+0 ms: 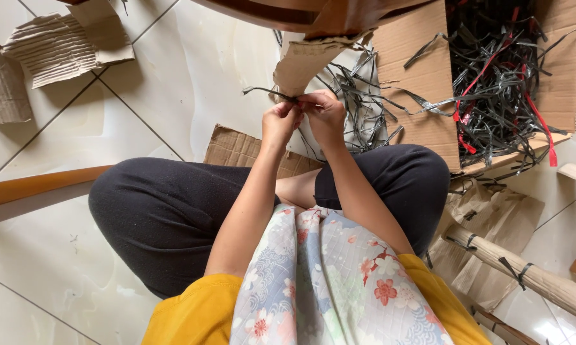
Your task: Wrapping wooden chair legs with protective cardboard and securing them with ties
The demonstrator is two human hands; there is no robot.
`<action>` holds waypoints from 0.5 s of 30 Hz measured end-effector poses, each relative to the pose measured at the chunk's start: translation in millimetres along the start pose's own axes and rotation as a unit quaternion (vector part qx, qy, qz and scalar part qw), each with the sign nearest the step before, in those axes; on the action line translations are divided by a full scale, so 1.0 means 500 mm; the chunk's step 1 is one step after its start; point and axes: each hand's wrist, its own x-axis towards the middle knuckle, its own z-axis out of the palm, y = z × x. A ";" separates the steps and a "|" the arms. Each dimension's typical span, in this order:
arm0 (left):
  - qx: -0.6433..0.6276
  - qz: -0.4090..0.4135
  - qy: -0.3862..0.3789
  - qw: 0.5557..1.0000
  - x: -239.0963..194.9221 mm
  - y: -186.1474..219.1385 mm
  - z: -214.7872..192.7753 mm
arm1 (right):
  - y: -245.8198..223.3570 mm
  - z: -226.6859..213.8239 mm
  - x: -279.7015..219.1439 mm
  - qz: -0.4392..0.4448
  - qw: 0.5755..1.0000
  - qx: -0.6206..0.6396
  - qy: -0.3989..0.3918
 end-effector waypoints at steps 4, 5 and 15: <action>0.013 0.002 0.009 1.000 -0.048 0.064 0.000 | 0.037 0.011 0.008 0.075 0.989 0.127 -0.016; 0.028 0.001 0.012 1.000 -0.059 0.078 0.003 | 0.032 0.010 0.009 0.152 0.972 0.180 -0.020; 0.083 -0.002 0.044 0.996 -0.081 0.095 -0.010 | 0.102 0.010 0.042 0.406 0.887 0.217 -0.038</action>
